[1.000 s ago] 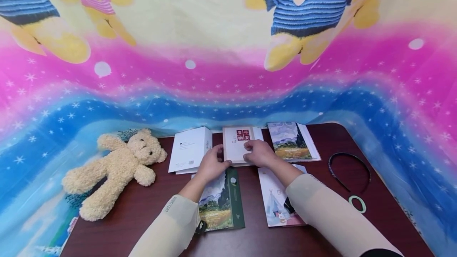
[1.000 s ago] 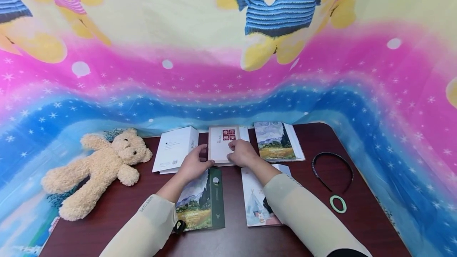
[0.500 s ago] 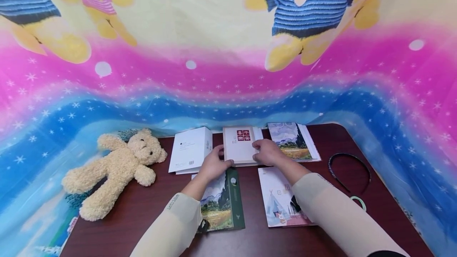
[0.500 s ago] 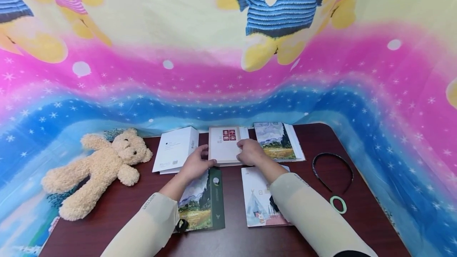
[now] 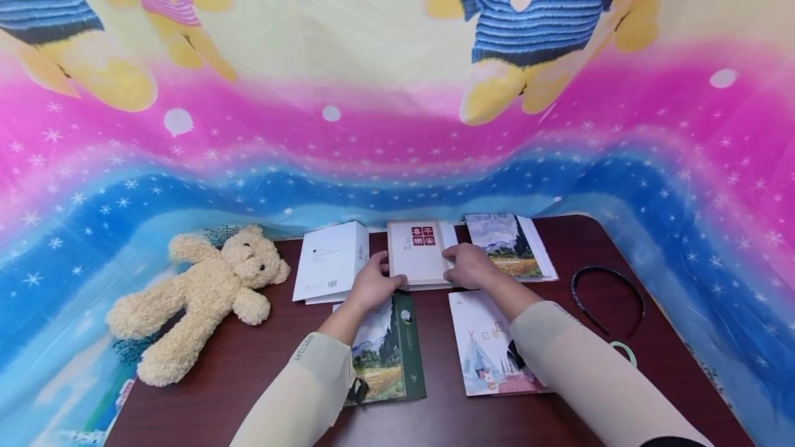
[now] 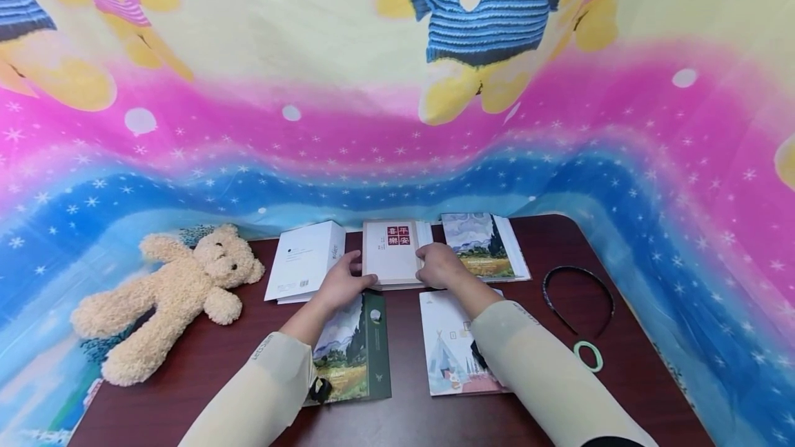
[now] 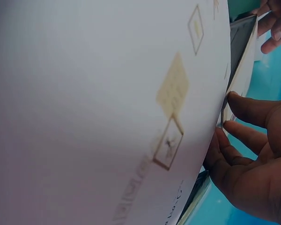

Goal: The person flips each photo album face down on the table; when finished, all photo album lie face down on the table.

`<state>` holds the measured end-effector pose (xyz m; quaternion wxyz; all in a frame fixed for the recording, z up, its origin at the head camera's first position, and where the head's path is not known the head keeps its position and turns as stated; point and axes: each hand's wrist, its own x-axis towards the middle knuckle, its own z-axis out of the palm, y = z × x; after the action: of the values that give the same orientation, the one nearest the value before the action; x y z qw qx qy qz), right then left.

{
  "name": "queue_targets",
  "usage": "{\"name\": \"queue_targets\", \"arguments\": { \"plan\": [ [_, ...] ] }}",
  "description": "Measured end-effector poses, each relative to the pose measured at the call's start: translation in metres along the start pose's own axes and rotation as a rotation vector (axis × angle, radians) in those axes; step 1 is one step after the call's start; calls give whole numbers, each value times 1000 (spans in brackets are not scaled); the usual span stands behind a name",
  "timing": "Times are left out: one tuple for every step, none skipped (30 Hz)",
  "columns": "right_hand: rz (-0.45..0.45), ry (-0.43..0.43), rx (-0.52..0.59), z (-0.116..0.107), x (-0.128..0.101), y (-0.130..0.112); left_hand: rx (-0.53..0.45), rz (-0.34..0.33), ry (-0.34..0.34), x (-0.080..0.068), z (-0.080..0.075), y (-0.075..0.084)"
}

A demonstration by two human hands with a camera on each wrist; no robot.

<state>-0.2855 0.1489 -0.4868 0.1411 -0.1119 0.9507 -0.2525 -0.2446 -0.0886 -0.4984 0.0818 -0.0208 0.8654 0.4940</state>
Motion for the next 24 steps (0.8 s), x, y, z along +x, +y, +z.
{"name": "queue_targets", "arguments": {
  "plan": [
    [1, -2, -2, 0, 0, 0, -3, 1, 0, 0, 0, 0],
    [2, -4, -6, 0, 0, 0, -6, 1, -1, 0, 0, 0],
    [2, -6, -11, 0, 0, 0, -10, 4, 0, 0, 0, 1],
    [1, -8, -16, 0, 0, 0, -16, 8, 0, -1, -1, 1],
    [-1, -10, -21, 0, 0, 0, -23, 10, 0, -1, -1, 2],
    [-4, -12, -25, 0, 0, 0, -32, 12, -1, -2, -1, 2],
    [-8, -14, -28, 0, 1, 0, -39, 15, -2, -2, -2, 3],
    [-10, -15, -30, 0, 1, -1, -48, 19, -3, -3, -2, 4],
    [-12, -17, -31, 0, 1, -1, -58, 27, -3, -4, -2, 4],
    [-12, -19, -30, 0, 1, -1, -68, 31, -4, -4, -2, 4],
    [-10, -20, -29, 1, 1, -1, -77, 34, -3, -4, -2, 4],
    [-7, -21, -27, 1, 1, -1, -87, 39, -3, -4, -1, 4],
    [-2, -23, -27, 1, 1, -1, -97, 41, -4, -4, -1, 4],
    [3, -23, -28, 2, 2, -2, -109, 41, -6, -5, -1, 4],
    [9, -26, -25, 2, 2, -2, -120, 44, -8, -5, -1, 4],
    [9, -29, -30, 3, 2, -2, -133, 45, -12, -5, -1, 4],
    [7, -31, -39, 3, 2, -2, -145, 43, -14, -6, -1, 4],
    [8, -33, -42, 3, 2, -3, -160, 42, -16, -6, -2, 4],
    [8, -36, -44, 4, 3, -3, -173, 37, -17, -6, -2, 4],
    [6, -37, -45, 4, 3, -3, -183, 38, -16, -7, -2, 4],
    [5, -38, -46, 4, 3, -4, -194, 38, -16, -7, -3, 4],
    [-4, -37, -54, 4, 3, -4, -203, 36, -16, -8, -3, 4],
    [-1, -35, -51, 4, 3, -4, -204, 35, -11, -8, -3, 4],
    [1, -34, -47, 4, 3, -5, -205, 36, -7, -8, -3, 4]
  ]
}}
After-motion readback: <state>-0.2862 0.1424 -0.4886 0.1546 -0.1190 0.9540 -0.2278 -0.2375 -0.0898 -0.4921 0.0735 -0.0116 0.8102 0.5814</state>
